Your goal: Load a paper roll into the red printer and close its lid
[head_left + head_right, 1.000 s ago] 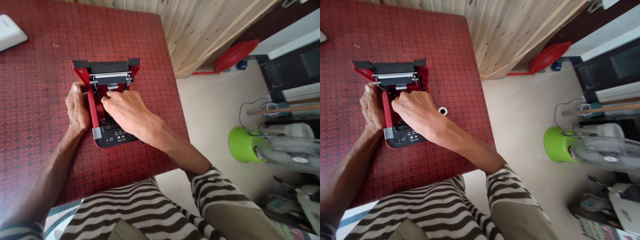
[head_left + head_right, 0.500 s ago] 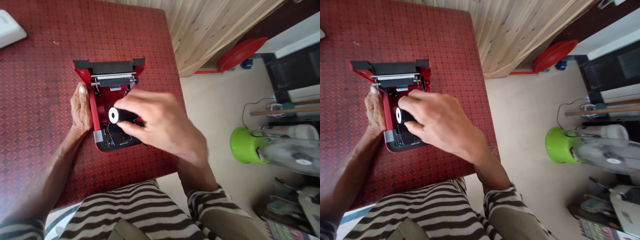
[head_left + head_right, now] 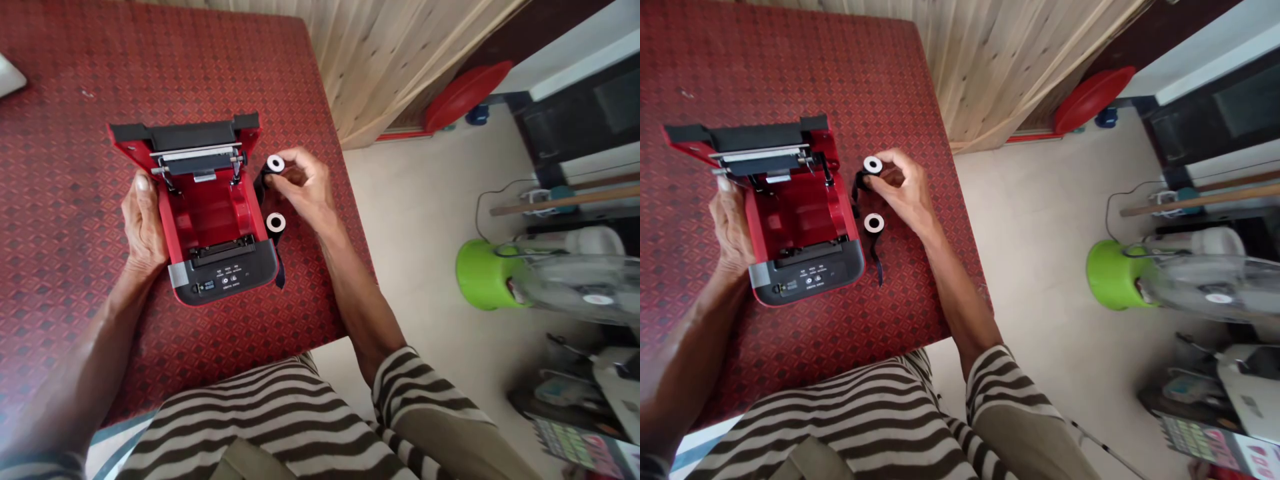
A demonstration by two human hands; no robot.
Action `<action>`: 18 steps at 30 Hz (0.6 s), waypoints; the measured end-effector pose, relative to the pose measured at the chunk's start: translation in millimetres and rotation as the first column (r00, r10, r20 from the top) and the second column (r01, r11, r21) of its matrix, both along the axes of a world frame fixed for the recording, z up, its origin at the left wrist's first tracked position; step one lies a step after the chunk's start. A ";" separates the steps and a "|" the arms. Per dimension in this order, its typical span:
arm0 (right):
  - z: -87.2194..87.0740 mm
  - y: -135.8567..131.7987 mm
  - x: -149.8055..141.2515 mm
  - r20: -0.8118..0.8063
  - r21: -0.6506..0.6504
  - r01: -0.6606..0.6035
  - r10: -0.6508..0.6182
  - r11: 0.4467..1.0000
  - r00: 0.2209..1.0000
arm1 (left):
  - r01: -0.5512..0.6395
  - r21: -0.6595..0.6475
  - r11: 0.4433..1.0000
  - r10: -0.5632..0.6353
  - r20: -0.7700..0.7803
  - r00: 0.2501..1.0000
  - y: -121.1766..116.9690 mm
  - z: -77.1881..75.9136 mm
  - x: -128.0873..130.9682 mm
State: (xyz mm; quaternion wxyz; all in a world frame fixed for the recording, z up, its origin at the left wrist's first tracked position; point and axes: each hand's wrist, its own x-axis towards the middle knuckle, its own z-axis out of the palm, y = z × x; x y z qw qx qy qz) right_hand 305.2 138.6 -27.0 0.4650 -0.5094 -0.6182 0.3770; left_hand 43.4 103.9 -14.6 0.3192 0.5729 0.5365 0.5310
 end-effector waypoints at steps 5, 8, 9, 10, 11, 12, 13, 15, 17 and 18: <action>-9.0 1.3 -3.1 0.041 -0.051 -0.067 0.069 0.996 0.997 | -0.019 -0.010 1.000 0.019 0.021 1.000 0.8 1.3 2.4; -3.5 -3.7 2.9 0.026 -0.084 -0.081 0.083 0.993 0.996 | -0.031 -0.020 0.999 0.032 0.032 0.999 0.5 1.2 2.4; 0.1 -8.0 6.9 0.032 -0.087 -0.067 0.070 0.994 0.997 | -0.034 -0.023 0.999 0.035 0.035 0.999 0.2 0.9 2.3; 4.5 -13.8 11.7 0.050 -0.078 -0.043 0.047 0.996 0.998 | -0.037 -0.026 0.999 0.038 0.039 0.999 0.0 0.4 2.1; 9.2 -21.0 17.1 0.082 -0.065 -0.018 0.023 0.998 0.996 | -0.040 -0.029 0.999 0.042 0.042 0.998 -0.3 -0.2 1.8; 13.9 -29.2 22.5 0.120 -0.053 -0.001 0.007 0.999 0.993 | -0.040 -0.032 0.999 0.042 0.040 0.998 -0.4 -1.0 1.5; 18.3 -38.1 27.5 0.164 -0.055 -0.007 0.016 0.998 0.986 | -0.041 -0.032 0.999 0.042 0.032 0.999 -0.4 -1.8 1.2; 24.6 -55.5 33.5 0.211 -0.116 -0.079 0.102 0.990 0.972 | -0.046 -0.023 0.999 0.046 0.001 0.999 -0.1 -3.9 0.3; 26.3 -68.9 32.0 0.206 -0.176 -0.159 0.195 0.971 0.959 | -0.053 -0.009 0.999 0.053 -0.031 0.998 0.4 -5.8 -0.4; 25.5 -73.3 28.6 0.203 -0.183 -0.182 0.218 0.966 0.954 | -0.054 -0.003 0.999 0.054 -0.041 0.998 0.6 -6.5 -0.6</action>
